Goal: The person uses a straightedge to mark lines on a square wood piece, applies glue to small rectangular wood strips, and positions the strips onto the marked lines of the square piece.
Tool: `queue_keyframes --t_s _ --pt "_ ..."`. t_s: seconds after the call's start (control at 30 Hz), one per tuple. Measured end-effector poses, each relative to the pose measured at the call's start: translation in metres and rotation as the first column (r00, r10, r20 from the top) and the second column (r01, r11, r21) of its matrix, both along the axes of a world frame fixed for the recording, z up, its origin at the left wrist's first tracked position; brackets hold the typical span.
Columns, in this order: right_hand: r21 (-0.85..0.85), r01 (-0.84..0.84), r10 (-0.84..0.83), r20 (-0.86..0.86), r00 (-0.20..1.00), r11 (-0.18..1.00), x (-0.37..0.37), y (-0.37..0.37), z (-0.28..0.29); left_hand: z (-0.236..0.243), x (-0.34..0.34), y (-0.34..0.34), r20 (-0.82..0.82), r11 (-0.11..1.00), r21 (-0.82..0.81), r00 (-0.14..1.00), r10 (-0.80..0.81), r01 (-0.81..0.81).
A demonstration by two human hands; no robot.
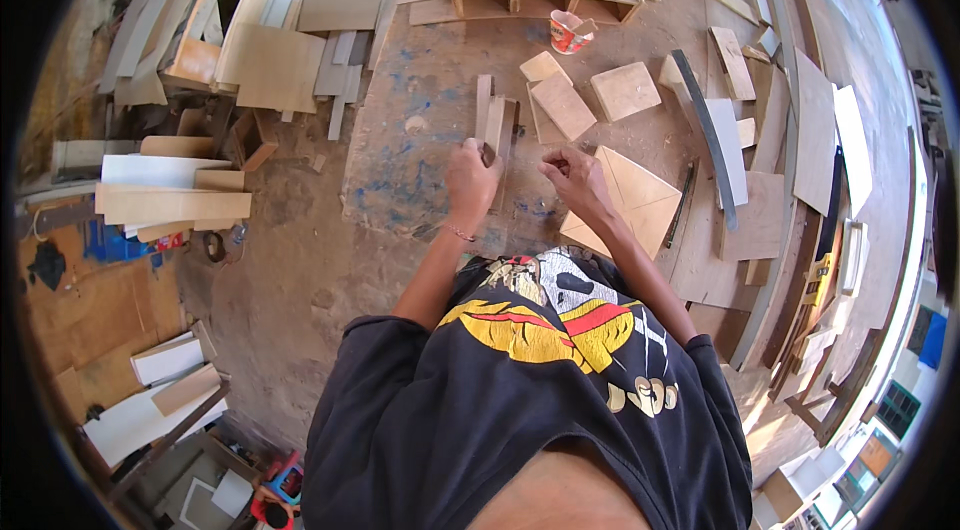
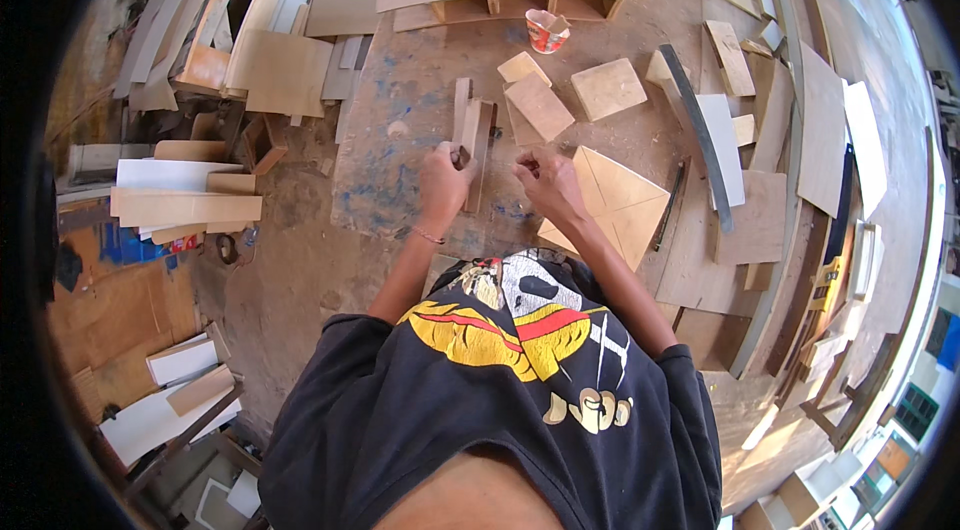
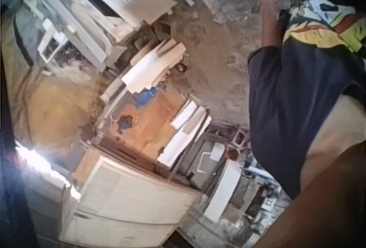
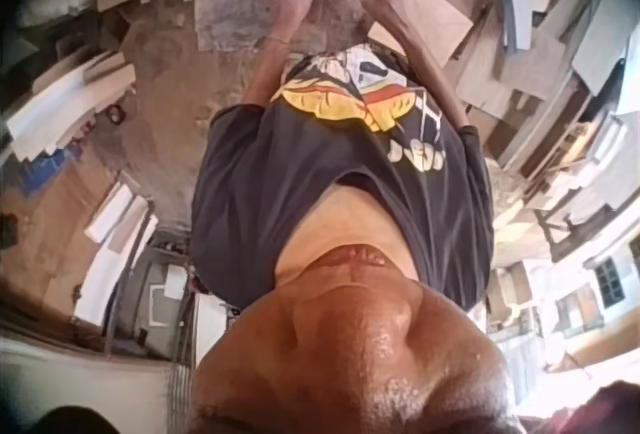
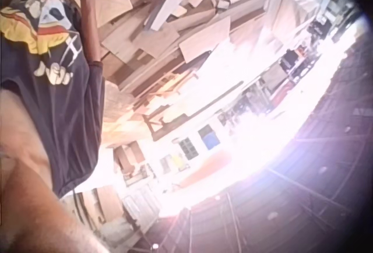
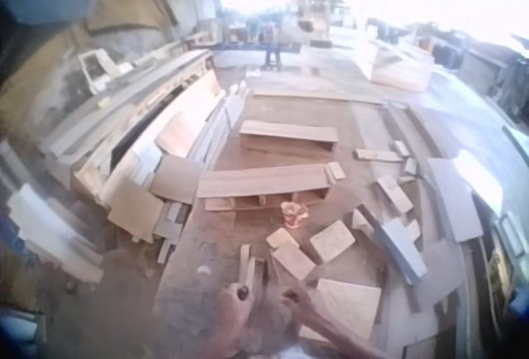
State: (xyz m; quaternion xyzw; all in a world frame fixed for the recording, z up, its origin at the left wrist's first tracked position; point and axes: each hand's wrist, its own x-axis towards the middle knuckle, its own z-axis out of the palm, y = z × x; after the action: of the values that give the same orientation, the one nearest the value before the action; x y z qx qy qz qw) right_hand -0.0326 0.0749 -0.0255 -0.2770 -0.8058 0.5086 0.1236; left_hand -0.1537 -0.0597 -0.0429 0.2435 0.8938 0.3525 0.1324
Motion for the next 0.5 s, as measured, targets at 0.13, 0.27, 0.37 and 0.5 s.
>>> queue_keyframes --t_s 0.13,0.27,0.37,0.5 --pt "-0.133 0.059 -0.052 0.054 0.997 0.989 0.008 0.001 -0.001 0.013 -0.007 -0.011 0.349 0.954 0.295 0.936 -0.053 -0.056" --pt "-0.412 0.163 -0.168 0.024 0.986 0.897 0.024 0.012 0.006 0.037 0.002 -0.005 0.711 0.91 0.401 0.661 -0.238 -0.103" --pt "-0.64 0.183 -0.324 -0.11 0.94 0.747 0.036 0.024 0.02 0.027 0.01 0.009 0.589 0.878 0.475 0.72 -0.366 0.058" --pt "-0.585 0.252 -0.366 -0.083 0.927 0.771 0.068 0.057 0.035 0.047 0.015 0.051 0.316 0.829 0.316 0.773 -0.55 0.461"
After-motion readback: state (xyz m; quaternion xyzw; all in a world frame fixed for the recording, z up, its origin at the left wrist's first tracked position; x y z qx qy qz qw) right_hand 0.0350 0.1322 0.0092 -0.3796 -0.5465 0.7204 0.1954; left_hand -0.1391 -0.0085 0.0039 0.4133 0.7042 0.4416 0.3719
